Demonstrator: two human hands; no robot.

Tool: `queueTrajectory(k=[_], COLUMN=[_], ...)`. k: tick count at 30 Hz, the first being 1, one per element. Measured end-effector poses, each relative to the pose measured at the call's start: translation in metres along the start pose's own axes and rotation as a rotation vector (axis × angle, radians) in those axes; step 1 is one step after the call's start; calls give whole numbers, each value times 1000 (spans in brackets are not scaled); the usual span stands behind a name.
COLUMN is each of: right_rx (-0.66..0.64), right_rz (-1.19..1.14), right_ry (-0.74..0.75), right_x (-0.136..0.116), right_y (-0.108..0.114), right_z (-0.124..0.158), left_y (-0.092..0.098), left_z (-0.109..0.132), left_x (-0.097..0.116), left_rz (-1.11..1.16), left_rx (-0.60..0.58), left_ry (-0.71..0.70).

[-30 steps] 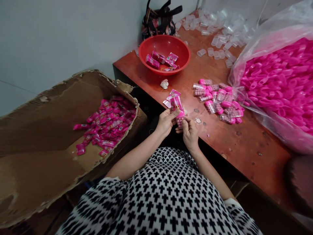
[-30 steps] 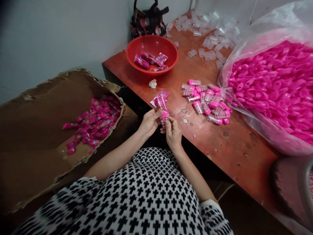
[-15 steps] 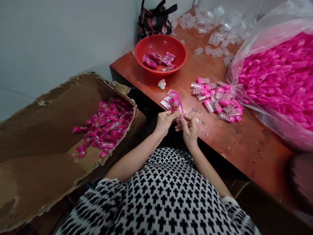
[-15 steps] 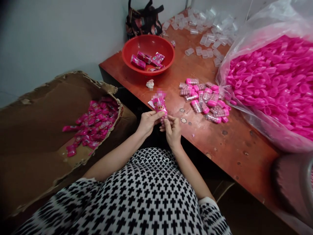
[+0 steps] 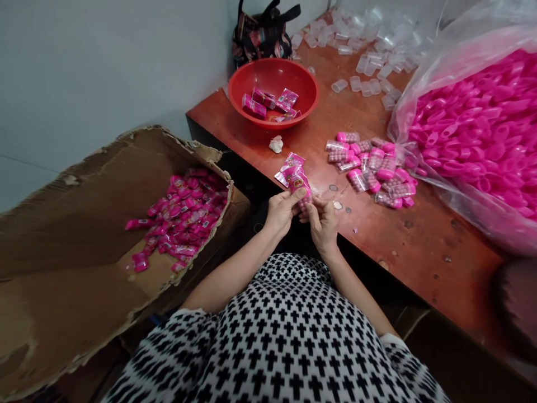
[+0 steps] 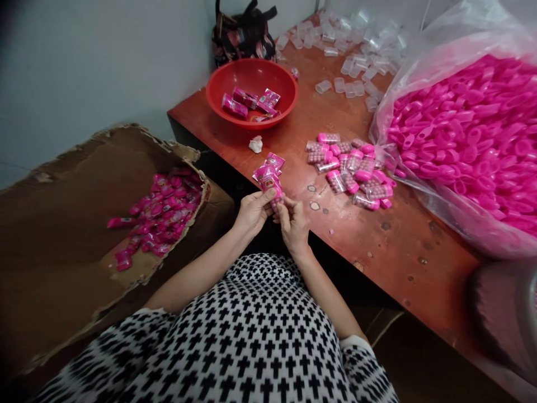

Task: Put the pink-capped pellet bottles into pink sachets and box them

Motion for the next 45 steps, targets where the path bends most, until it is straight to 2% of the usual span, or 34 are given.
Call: queueTrajectory(k=[5,7,14,18,20,22,25,27,29,31,34,37,40,45], right_rx=[0,7,-184,-96,-96,-156,-254,-259,-232,-215,-228,-237,-224,-197], right_rz=[-216,-273,-254,-225,-203,-193,-174,-148,-116,-85,-52,-23,7,56], right_ry=[-264,-320,-309,-309,-300,-301,-298,-288,-287,-294,-291,-271,-246,-201], right_x=[13,15,9,12,10,5,-1,-1,3,7,7,2,-3,-2], right_y=[-8,-9,-11,-10,-17,-28,-37,-34,-28,-24,-23,-21,-16,-16], right_z=[1,1,7,0,-3,-3,-2,-2,-3,-4,-3,-5,-10,-32], left_y=[-2,-2,11,11,13,22,57,80,86,71,25,-3,-7,1], left_z=[6,7,1,11,17,20,18,14,2,-18,-45,-68,-82,-85], left_x=[-14,-15,-1,-13,-11,6,53,77,86,84,75,63,58,58], left_rz=[-51,-69,-50,-46,-31,28,196,252,173,-63,-567,-886,-974,-873], left_rx=[-70,-104,-33,-53,-61,-35,143,282,332,278,84,42,78,115], left_ry=[79,87,40,89,85,16,-216,-352,-410,-468,-725,-906,-966,-956])
Point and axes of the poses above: each hand's wrist, its own z-axis away from the middle knuckle, its own y-axis out of the back of the hand, x = y × z, the point moved 8 cm from there along -z, towards the middle knuckle, and after that the axes turned 14 degrees about x, right-handed, at the moved point
